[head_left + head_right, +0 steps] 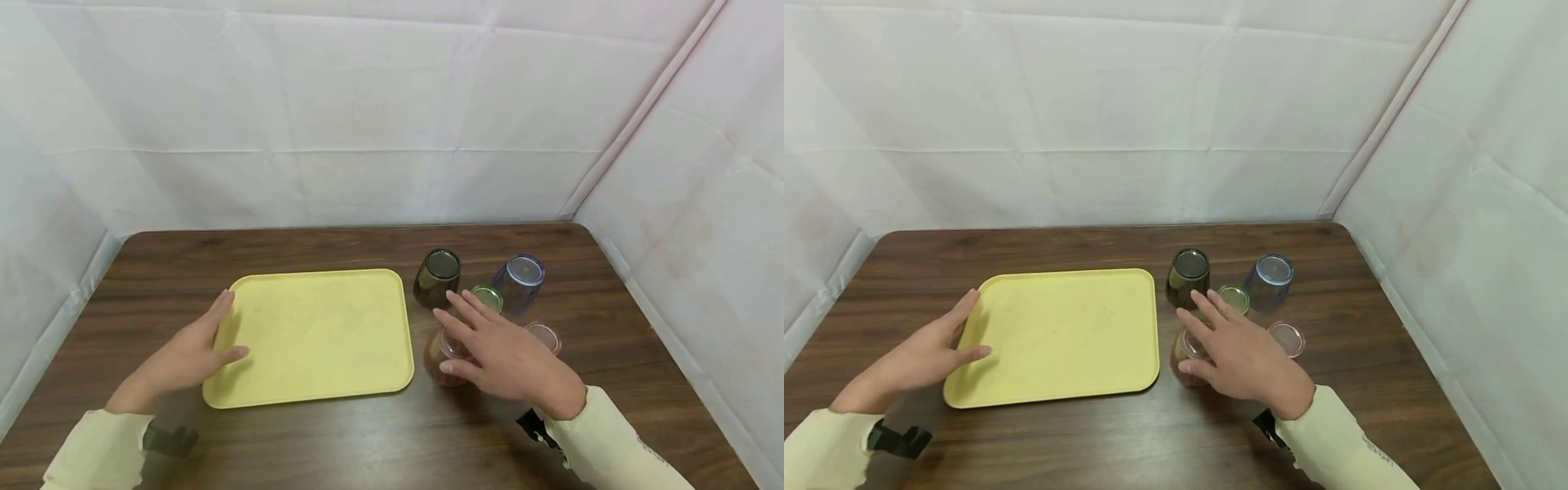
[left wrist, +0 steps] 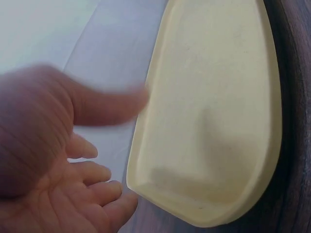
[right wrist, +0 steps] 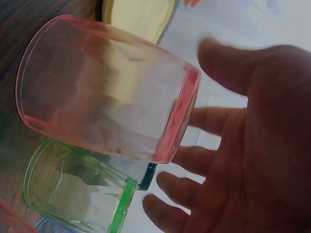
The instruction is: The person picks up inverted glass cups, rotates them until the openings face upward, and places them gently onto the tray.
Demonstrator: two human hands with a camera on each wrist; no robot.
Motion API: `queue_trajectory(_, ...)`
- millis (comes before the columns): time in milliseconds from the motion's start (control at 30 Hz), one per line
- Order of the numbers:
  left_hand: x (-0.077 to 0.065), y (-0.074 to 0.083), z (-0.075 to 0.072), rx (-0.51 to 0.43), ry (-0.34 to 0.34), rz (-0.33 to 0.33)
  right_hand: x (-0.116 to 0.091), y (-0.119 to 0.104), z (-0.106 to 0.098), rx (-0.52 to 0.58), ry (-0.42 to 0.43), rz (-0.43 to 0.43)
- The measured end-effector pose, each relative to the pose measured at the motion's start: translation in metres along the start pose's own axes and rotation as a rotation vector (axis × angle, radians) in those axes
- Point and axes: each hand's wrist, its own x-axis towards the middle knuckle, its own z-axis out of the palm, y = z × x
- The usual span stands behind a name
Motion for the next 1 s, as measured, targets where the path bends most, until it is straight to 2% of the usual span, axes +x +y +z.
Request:
queue_trajectory(167, -0.005, -0.005, 0.002, 0.076, 0.038, -0.045, -0.002, 0.000, 0.004, 0.002, 0.016, -0.081)
queue_trajectory(333, -0.007, -0.005, 0.003, 0.085, 0.069, -0.050, 0.001, -0.001, 0.007, -0.043, 0.079, -0.179)
queue_trajectory(500, -0.005, -0.006, 0.000, 0.146, 0.107, -0.125, 0.003, 0.000, 0.006, -0.069, 0.111, -0.261)
queue_trajectory(700, -0.003, -0.011, 0.000, 0.171, 0.112, -0.161, 0.005, 0.002, 0.001, -0.028, 0.102, -0.290)
queue_trajectory(867, -0.003, -0.013, 0.005, 0.118, 0.115, -0.161, 0.006, 0.000, -0.005, -0.025, 0.076, -0.277)
queue_trajectory(1000, -0.001, -0.012, 0.006, 0.127, 0.140, -0.159, 0.007, -0.001, -0.009, -0.050, 0.065, -0.273)
